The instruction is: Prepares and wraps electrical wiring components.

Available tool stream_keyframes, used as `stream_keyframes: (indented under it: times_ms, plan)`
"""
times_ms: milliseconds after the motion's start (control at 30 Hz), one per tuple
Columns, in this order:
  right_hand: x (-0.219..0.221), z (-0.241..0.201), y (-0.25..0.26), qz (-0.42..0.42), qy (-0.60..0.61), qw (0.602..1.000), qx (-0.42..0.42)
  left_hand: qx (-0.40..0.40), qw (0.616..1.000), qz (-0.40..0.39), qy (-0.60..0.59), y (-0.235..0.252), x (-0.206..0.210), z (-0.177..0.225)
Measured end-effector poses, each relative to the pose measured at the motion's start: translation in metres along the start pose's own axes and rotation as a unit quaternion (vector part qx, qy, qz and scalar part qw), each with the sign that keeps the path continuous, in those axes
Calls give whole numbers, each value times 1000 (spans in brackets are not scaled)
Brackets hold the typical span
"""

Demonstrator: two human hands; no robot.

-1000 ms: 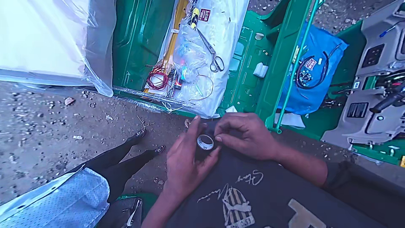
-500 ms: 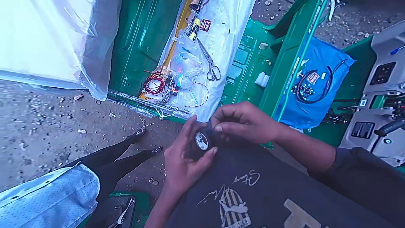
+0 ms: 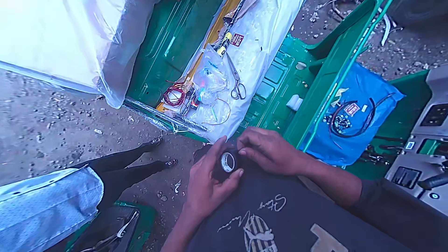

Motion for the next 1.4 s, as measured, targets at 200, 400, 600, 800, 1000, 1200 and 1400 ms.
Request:
stream_keyframes:
  times_ms: [200,400,600,800,1000,1200,1400]
  plan:
    - [-8,20,0,24,-19,998,-46,-48,990,-49,-127,4,12,-5]
    - [-4,68,6,77,292,939,163,-63,995,20,-72,14,6,-34]
    - [38,75,22,-2,501,828,250,-29,997,-17,72,41,17,-59]
    - [33,144,40,110,362,885,271,-122,985,-78,99,97,4,-136]
    - [49,221,69,118,324,875,341,-322,911,-105,233,176,47,-272]
    - [68,254,86,134,308,857,391,-367,857,-130,338,180,76,-305]
    - [82,266,97,104,273,867,403,-352,848,-137,372,178,72,-321]
Point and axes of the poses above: each hand's wrist, its own y-axis towards the middle knuckle, its own x-axis out of the palm, z = x × y, the point moved 3 cm from there along y, towards the middle knuckle, and after that the axes turned 3 degrees about x, right-handed, at the moved point
